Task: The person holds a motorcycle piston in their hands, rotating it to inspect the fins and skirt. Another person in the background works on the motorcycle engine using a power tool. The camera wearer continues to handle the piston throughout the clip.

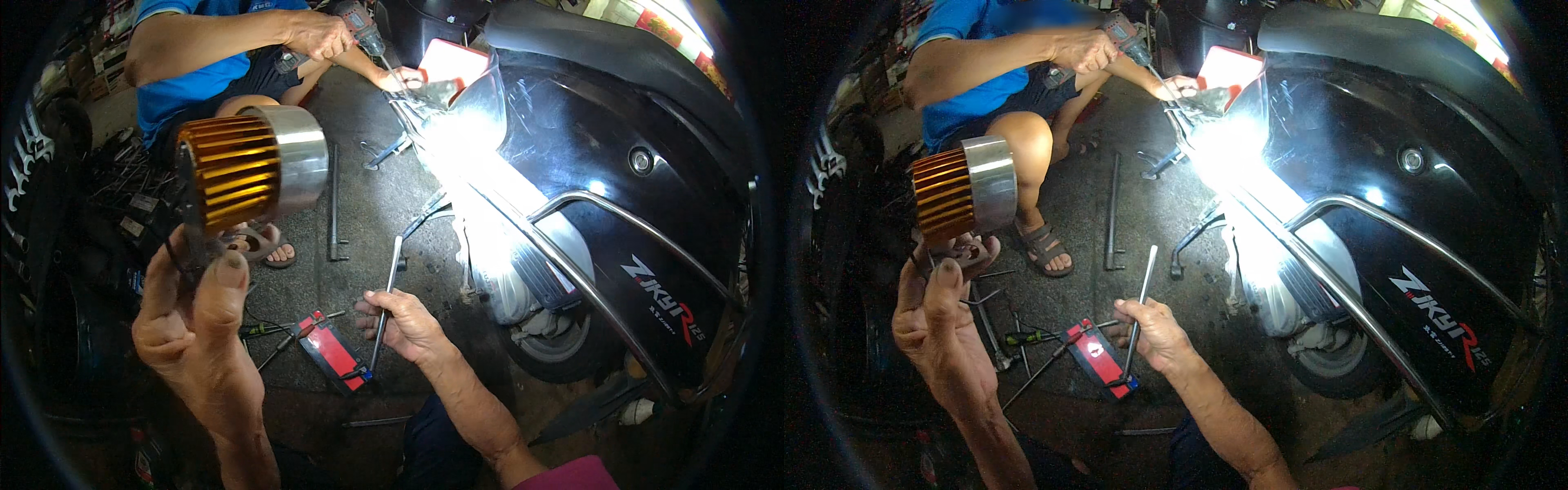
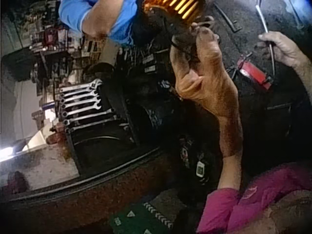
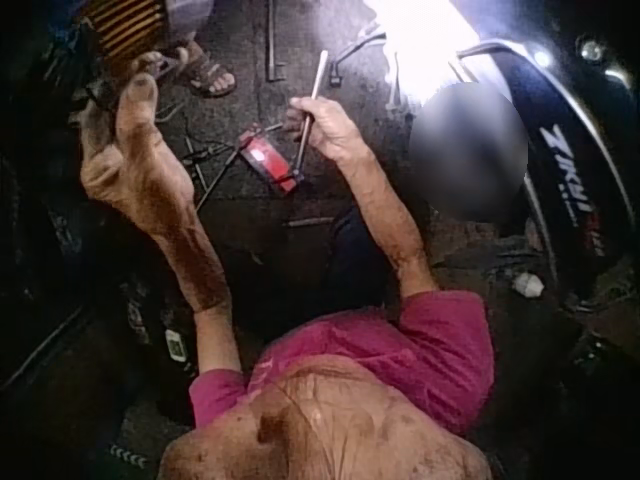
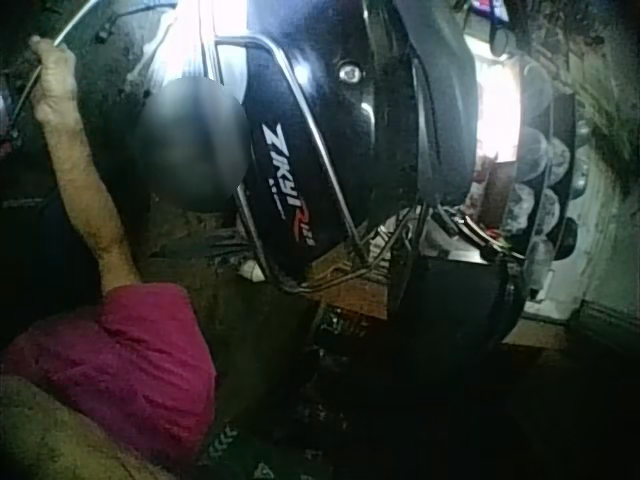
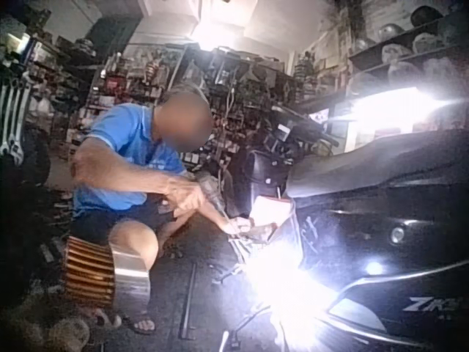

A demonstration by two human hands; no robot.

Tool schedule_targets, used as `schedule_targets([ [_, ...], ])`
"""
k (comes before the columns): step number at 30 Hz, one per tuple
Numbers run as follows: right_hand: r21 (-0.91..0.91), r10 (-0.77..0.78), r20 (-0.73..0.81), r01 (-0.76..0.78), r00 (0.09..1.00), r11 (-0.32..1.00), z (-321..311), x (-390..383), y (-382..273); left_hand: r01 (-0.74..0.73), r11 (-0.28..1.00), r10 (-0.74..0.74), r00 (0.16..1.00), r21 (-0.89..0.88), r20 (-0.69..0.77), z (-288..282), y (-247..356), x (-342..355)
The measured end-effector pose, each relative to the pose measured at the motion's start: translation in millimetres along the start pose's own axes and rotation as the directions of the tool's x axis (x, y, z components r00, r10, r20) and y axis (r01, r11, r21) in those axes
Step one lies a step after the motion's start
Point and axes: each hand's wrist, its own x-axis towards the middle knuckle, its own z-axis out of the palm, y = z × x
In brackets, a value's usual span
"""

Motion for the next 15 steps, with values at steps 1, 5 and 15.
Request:
schedule_targets([
  [1, 0.004, 0.014, 0.006, -0.014, 1.000, 1.000, 2, 0, 0, 0.012, 1.000, -0.012, 1.000, -0.016, 0.013, 2, 1, -2],
  [5, -0.001, 0.044, 0.030, -0.044, 0.999, 0.999, 4, 0, 2, 0.039, 0.999, -0.039, 0.999, -0.009, 0.029, 7, 4, -7],
  [15, -0.077, 0.070, 0.108, -0.062, 0.992, 0.995, 5, 14, 16, -0.166, 0.970, 0.189, 0.974, 0.176, -0.122, 8, 31, 0],
])
